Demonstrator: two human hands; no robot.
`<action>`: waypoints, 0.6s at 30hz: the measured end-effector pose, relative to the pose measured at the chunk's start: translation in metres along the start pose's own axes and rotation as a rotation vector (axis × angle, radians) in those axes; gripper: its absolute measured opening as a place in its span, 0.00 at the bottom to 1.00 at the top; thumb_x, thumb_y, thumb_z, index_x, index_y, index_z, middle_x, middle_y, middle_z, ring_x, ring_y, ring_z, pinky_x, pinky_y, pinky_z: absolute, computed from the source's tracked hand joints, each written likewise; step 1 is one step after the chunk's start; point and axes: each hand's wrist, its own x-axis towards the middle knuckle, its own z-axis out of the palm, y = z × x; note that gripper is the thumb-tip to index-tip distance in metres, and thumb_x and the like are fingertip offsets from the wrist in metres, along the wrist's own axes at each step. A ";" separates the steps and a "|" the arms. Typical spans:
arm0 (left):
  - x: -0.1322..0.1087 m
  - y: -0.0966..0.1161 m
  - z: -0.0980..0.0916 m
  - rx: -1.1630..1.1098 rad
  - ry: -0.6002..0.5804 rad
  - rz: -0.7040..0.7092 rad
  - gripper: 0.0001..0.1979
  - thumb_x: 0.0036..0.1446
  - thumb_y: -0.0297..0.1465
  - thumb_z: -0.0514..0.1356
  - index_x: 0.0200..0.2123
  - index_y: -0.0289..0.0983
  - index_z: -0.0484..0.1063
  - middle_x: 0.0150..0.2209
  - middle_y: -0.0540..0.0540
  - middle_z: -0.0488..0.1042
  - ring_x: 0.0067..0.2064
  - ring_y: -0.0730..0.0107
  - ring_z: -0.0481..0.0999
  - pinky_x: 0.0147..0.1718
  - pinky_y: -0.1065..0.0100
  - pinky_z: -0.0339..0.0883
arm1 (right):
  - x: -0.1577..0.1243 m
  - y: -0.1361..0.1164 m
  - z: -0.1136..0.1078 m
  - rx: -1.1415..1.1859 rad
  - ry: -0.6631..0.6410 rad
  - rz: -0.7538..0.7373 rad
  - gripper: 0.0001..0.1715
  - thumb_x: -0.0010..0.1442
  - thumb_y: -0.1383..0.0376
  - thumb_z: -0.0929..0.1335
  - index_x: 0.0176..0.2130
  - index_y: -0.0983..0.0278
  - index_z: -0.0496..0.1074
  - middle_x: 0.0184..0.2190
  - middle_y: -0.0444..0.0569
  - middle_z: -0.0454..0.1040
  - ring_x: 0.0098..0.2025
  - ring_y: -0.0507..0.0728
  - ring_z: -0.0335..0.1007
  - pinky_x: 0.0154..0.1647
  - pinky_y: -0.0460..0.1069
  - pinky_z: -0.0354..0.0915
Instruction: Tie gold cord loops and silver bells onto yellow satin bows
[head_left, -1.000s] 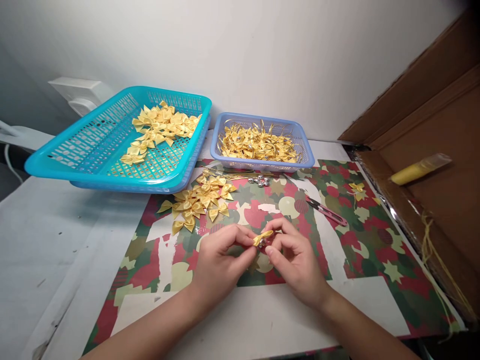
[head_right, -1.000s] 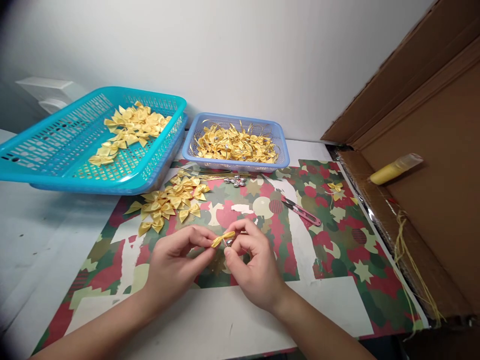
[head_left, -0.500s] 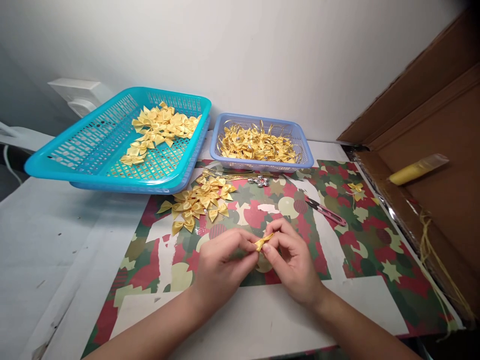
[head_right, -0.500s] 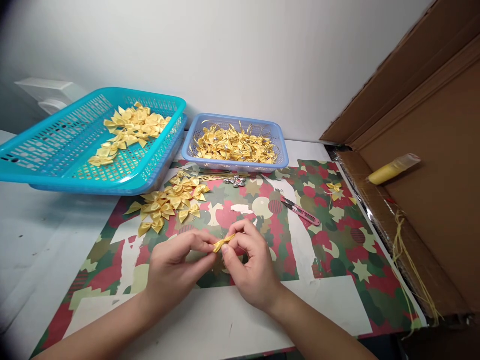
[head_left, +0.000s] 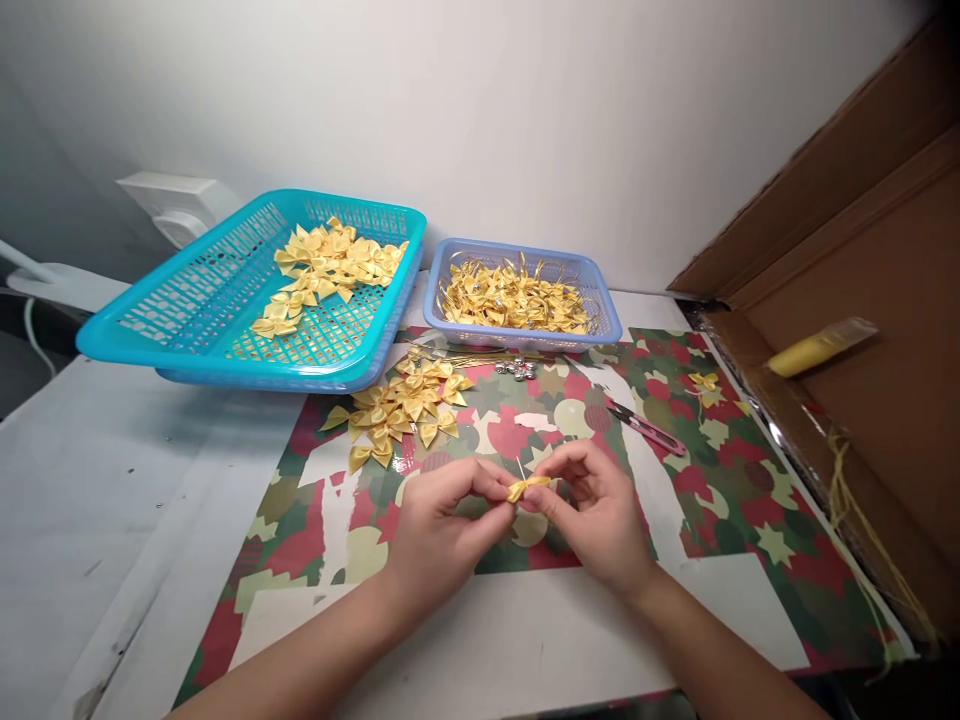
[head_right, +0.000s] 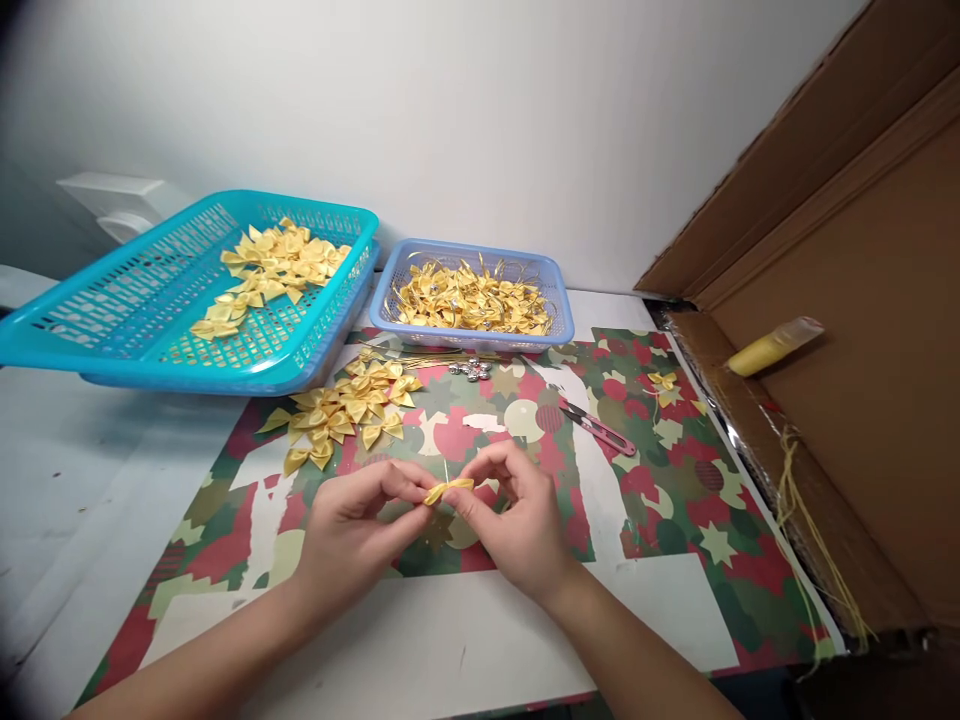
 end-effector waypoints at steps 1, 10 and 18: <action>0.000 -0.001 0.000 0.022 -0.001 0.028 0.10 0.47 0.16 0.60 0.24 0.37 0.68 0.28 0.49 0.79 0.27 0.72 0.78 0.26 0.74 0.71 | 0.001 -0.001 -0.001 0.009 -0.052 0.043 0.06 0.57 0.62 0.71 0.36 0.59 0.71 0.30 0.44 0.75 0.34 0.53 0.72 0.34 0.47 0.68; 0.011 -0.010 -0.006 0.336 -0.123 0.462 0.10 0.56 0.21 0.58 0.25 0.38 0.67 0.29 0.47 0.78 0.28 0.73 0.75 0.28 0.74 0.67 | 0.009 -0.007 0.001 -0.105 -0.068 -0.095 0.08 0.62 0.63 0.67 0.31 0.61 0.73 0.33 0.48 0.75 0.41 0.57 0.71 0.42 0.52 0.68; 0.025 -0.020 -0.014 0.317 -0.183 0.186 0.08 0.51 0.22 0.58 0.22 0.38 0.67 0.24 0.51 0.73 0.26 0.73 0.70 0.28 0.73 0.62 | 0.014 -0.043 -0.027 0.166 0.137 -0.317 0.06 0.64 0.62 0.67 0.35 0.59 0.72 0.31 0.45 0.79 0.35 0.54 0.75 0.38 0.51 0.70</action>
